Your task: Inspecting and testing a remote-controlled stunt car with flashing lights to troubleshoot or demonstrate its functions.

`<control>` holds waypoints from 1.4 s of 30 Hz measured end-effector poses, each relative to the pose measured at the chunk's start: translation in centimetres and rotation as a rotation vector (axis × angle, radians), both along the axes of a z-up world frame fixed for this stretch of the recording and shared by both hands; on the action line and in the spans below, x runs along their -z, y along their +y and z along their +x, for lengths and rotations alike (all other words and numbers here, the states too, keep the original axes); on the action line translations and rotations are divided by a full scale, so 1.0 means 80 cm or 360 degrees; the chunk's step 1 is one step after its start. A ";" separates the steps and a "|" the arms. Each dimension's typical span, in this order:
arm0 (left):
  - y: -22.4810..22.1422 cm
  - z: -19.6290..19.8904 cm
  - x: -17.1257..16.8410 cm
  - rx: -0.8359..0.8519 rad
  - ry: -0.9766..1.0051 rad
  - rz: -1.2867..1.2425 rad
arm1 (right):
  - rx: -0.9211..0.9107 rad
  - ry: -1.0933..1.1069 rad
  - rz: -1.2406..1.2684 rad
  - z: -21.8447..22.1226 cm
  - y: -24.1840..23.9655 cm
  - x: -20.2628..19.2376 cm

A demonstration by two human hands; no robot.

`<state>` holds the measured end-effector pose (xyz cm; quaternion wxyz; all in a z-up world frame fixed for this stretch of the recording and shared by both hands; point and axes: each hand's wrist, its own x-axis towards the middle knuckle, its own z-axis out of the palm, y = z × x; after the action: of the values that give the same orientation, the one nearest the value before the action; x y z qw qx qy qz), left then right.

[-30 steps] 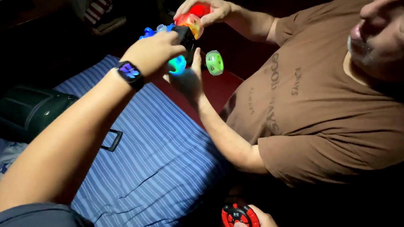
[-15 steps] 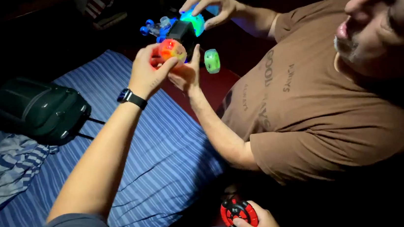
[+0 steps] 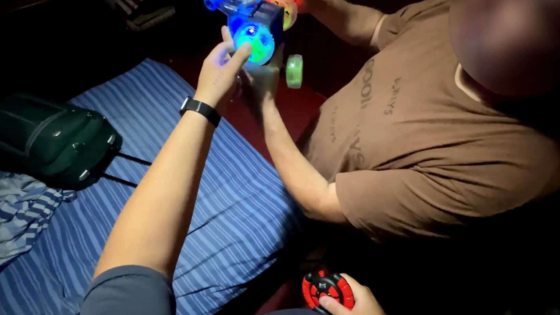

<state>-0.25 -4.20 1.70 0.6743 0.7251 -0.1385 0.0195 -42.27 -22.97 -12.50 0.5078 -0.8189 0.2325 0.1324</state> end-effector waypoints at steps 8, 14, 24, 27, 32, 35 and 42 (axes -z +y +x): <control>-0.006 -0.014 -0.015 0.0162 0.0166 -0.0154 | 0.0022 -0.0050 0.0004 -0.014 -0.012 0.014; -0.007 0.000 0.005 -0.0221 -0.0167 0.0154 | -0.0011 -0.0065 -0.0016 -0.019 -0.021 0.011; 0.050 -0.128 0.130 -0.0240 -0.0608 0.0338 | -0.0196 -0.0134 0.0057 -0.020 -0.060 0.070; 0.071 -0.202 0.280 -0.0085 -0.0192 0.0552 | -0.0333 -0.0103 0.0020 -0.016 -0.071 0.081; 0.093 -0.415 0.530 0.0048 0.0406 0.0960 | -0.0572 0.0000 0.0114 -0.005 -0.062 0.062; 0.104 -0.523 0.605 0.0816 0.1105 0.1594 | -0.0779 -0.0078 0.0188 -0.001 -0.055 0.064; 0.138 -0.561 0.456 0.0891 0.1739 0.1910 | -0.1199 0.0151 -0.0021 0.021 -0.020 0.017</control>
<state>-45.12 6.84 -34.78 0.1288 0.8058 0.0449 -0.5762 -40.62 -24.54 -13.90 0.4069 -0.8432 -0.0609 0.3460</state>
